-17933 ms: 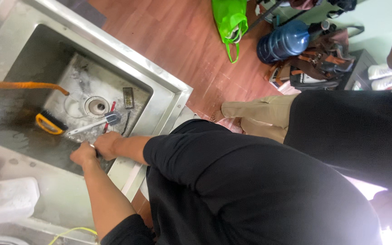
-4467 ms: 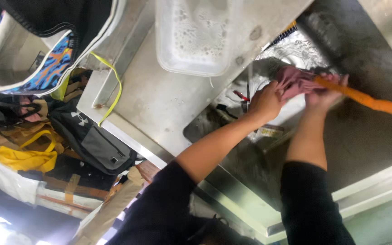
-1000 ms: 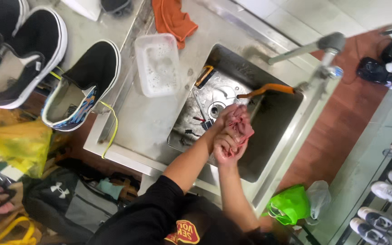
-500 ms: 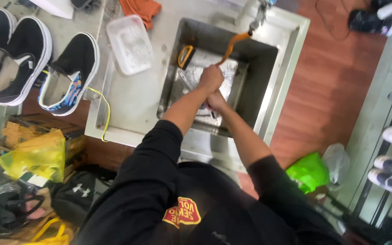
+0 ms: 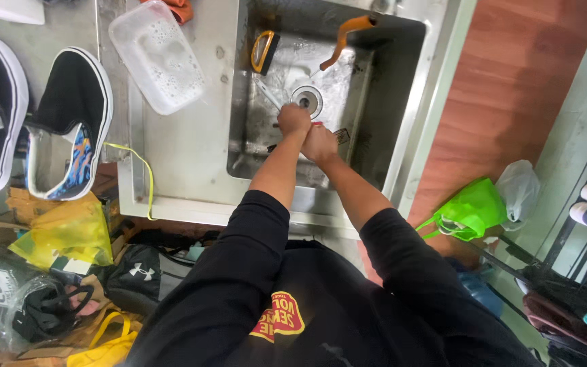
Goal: The person washes several pieces of clothing, including a black item and a pink item, in a stainless steel sink. They use a handheld orange hose to rinse the items and scrub them with their hands under running water.
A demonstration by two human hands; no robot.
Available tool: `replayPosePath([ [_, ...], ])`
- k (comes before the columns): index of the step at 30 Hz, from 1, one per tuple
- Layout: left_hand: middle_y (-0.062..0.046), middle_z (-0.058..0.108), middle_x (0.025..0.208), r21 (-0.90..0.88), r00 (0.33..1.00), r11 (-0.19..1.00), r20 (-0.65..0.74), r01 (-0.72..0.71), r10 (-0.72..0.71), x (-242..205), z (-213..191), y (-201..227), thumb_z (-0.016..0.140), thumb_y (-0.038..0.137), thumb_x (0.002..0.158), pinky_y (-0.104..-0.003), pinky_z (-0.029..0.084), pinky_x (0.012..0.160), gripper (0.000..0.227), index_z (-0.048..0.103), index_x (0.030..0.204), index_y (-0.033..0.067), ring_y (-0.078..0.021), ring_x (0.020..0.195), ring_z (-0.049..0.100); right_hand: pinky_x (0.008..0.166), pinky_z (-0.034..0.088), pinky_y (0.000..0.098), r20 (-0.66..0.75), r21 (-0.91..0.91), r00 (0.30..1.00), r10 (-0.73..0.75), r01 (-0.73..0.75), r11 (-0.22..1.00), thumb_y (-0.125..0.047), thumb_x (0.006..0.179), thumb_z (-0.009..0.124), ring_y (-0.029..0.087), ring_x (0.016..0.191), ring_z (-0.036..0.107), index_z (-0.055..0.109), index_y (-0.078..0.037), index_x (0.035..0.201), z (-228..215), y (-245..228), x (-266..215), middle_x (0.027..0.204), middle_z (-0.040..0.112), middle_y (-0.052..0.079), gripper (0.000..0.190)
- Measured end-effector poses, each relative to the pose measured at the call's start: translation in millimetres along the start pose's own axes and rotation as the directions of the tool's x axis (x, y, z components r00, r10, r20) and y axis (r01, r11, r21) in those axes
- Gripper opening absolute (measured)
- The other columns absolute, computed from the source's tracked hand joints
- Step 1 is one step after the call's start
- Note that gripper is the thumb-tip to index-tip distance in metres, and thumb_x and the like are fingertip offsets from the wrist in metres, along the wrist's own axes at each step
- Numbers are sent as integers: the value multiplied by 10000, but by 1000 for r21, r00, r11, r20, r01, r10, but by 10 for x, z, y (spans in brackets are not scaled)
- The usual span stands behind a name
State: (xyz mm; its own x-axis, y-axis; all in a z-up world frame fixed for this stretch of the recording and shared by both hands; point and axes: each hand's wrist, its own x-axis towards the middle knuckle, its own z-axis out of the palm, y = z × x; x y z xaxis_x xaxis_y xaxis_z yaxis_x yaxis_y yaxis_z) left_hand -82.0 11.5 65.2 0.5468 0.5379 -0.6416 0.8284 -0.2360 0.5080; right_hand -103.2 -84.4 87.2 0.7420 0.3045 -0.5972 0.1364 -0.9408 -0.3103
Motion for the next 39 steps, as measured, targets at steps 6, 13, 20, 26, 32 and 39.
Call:
replayPosePath([
  [6, -198, 711, 995, 208, 989, 976, 114, 70, -96, 326, -20, -116, 330, 267, 963, -470, 571, 858, 455, 708, 995, 15, -371, 1016, 685, 725, 575, 496, 78, -236, 994, -74, 91, 967, -364, 738, 501, 367, 815, 724, 723, -73, 767, 320, -36, 353, 760, 715, 173, 367],
  [13, -208, 604, 1183, 224, 976, 969, 209, -103, 55, 1486, 864, -534, 348, 343, 984, -601, 543, 858, 445, 579, 1259, 79, -451, 1122, 596, 772, 568, 494, 132, -255, 990, -43, 75, 964, -209, 805, 523, 402, 879, 712, 739, -5, 855, 57, -186, 997, 833, 723, 208, 301],
  [20, -189, 630, 1192, 112, 985, 982, 98, -151, 141, 1993, 1382, -660, 188, 342, 974, -524, 452, 864, 476, 529, 1262, 179, -415, 1064, 590, 641, 483, 307, -446, 659, 895, 22, 312, 684, -294, 806, 792, 98, 698, 533, 604, -128, 884, 648, 704, 2139, 742, 642, 1, 262],
  [26, -91, 753, 1034, -566, 978, 798, 130, 207, -162, 1417, 998, -320, 694, 321, 721, -349, 562, 806, 431, 648, 1117, 156, -257, 944, 734, 634, 361, 241, 50, 914, 990, 131, -98, 394, -236, 907, 601, 74, 654, 432, 511, -156, 663, 146, 486, 2120, 632, 479, -46, 272],
  [32, 18, 503, 537, -506, 993, 856, 99, 110, -69, 1393, 36, 342, 511, 331, 895, -268, 355, 425, 318, 527, 637, 146, -79, 481, 517, 408, 510, 375, 231, 973, 835, 499, -186, -139, -393, 869, 623, 154, 499, 522, 588, -161, 779, 386, 995, 2334, 589, 522, -3, 251],
  [39, -157, 657, 1289, -882, 961, 390, 275, 264, -29, 1388, -105, 467, 451, 689, 690, -485, 469, 996, 917, 427, 1437, 157, -296, 1221, 621, 405, 540, 302, 287, 922, 955, 72, -256, -292, -361, 907, 631, 113, 390, 502, 610, -115, 1220, 232, 809, 2072, 468, 403, -53, 398],
])
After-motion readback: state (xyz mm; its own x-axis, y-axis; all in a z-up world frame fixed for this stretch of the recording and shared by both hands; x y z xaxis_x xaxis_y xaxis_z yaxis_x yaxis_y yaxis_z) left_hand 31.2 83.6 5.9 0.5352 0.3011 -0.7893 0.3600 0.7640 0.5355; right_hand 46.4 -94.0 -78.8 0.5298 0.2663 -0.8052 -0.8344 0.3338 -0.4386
